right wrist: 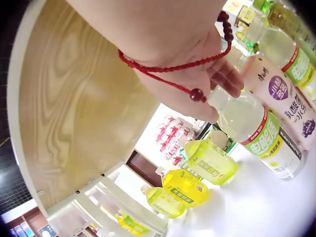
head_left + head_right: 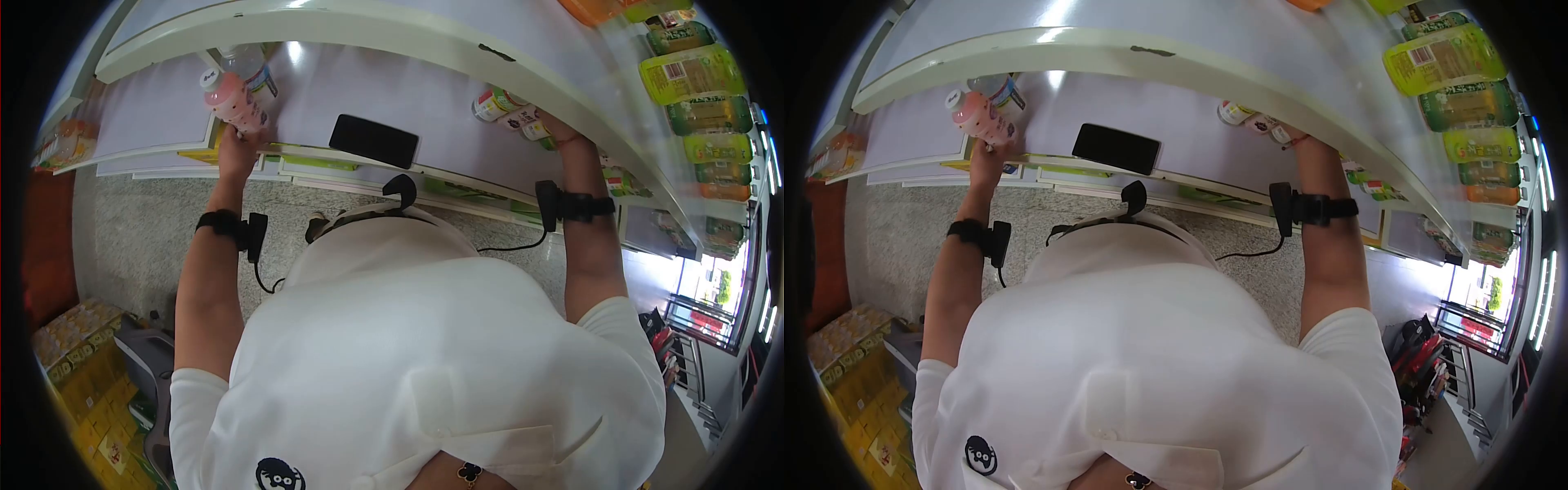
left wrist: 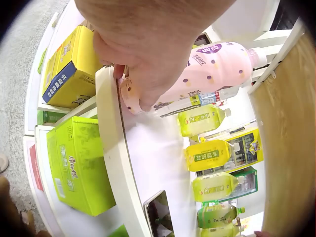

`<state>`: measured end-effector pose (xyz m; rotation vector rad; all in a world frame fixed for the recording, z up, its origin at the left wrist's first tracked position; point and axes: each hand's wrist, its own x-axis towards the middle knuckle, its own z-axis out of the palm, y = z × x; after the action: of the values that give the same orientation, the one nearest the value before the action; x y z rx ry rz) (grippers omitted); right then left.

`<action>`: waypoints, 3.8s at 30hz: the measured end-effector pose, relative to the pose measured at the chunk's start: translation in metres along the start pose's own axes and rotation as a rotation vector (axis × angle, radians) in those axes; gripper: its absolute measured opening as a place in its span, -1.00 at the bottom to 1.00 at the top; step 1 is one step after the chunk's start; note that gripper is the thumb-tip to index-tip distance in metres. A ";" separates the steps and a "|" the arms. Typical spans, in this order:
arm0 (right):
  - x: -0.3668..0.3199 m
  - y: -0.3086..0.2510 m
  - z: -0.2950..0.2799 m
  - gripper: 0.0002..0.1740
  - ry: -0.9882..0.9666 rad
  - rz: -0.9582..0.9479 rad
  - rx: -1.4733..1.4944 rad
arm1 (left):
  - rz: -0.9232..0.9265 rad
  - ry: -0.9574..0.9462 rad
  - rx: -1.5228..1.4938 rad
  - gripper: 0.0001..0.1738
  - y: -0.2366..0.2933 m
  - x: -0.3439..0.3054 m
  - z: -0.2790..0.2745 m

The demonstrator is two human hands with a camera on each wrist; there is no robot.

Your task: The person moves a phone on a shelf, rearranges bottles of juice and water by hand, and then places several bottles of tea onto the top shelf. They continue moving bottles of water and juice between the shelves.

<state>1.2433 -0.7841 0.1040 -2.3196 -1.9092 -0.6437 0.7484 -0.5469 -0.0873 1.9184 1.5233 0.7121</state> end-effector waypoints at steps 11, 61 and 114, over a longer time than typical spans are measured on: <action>0.024 0.020 0.043 -0.62 0.170 -0.046 0.246 | -0.069 -0.054 -0.085 -0.41 0.010 -0.007 -0.009; 0.060 -0.176 0.012 -0.49 0.315 -0.382 0.455 | 0.130 -0.078 -0.173 0.00 0.032 -0.025 -0.012; 0.167 -0.322 0.011 -0.69 -0.165 -0.081 1.095 | 0.106 -0.234 -0.119 0.26 0.030 -0.026 -0.032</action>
<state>0.9633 -0.5538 0.0871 -1.5836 -1.7186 0.5217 0.7402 -0.5738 -0.0448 1.9280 1.2184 0.5854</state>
